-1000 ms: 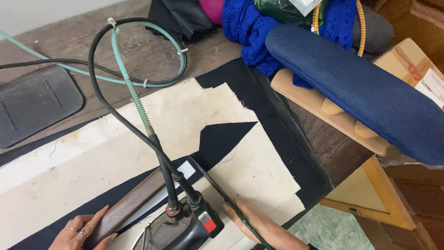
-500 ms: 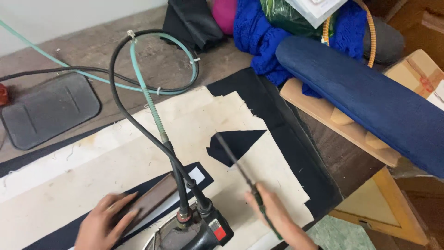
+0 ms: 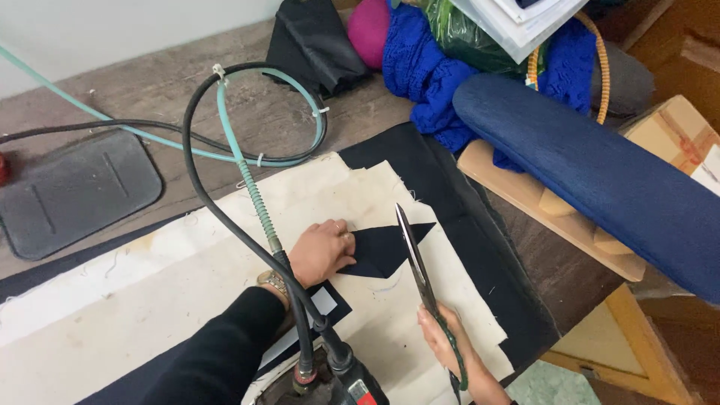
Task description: The person irons a black fabric strip on a work table using a steam iron and a wooden pressing block. They then place a white fabric piece on the table, smooth it by hand, and cut a dark fabric strip with scissors.
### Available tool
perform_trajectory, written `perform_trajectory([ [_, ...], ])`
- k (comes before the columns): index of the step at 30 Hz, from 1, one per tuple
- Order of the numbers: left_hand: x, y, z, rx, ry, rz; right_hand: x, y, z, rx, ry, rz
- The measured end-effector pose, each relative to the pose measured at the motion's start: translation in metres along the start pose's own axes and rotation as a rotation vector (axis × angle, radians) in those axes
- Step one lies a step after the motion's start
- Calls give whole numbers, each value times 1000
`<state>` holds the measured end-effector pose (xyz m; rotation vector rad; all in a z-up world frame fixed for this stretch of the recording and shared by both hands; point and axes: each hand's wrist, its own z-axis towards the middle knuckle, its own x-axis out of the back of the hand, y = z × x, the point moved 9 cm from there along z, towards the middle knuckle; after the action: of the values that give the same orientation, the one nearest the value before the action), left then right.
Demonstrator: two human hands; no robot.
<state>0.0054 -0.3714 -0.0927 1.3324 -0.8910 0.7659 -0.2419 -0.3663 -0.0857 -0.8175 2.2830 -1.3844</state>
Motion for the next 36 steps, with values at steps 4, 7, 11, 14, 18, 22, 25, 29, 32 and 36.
perform_trajectory([
  [4,37,-17,-39,24,152,-132,9,29,4,-45,95,47],
  [7,92,-38,-115,180,311,-352,20,31,12,-45,141,-221],
  [11,142,-66,-260,634,517,-500,1,-3,39,-37,109,-687],
  [14,158,-62,-364,829,696,-500,-50,-60,63,78,14,-986],
  [18,153,-57,-481,948,940,-450,-104,-85,121,190,-126,-1356],
  [22,134,-58,-595,1102,1234,-485,-171,-114,140,309,-338,-1525],
  [25,154,-56,-653,1209,1285,-270,-196,-131,140,200,-352,-1519],
  [29,200,-59,-680,1297,1195,157,-201,-135,144,157,-353,-1372],
  [32,208,-94,-681,1338,1105,189,-197,-131,149,324,-351,-1278],
  [36,219,-77,-578,1139,940,198,-189,-138,142,372,-314,-1253],
])
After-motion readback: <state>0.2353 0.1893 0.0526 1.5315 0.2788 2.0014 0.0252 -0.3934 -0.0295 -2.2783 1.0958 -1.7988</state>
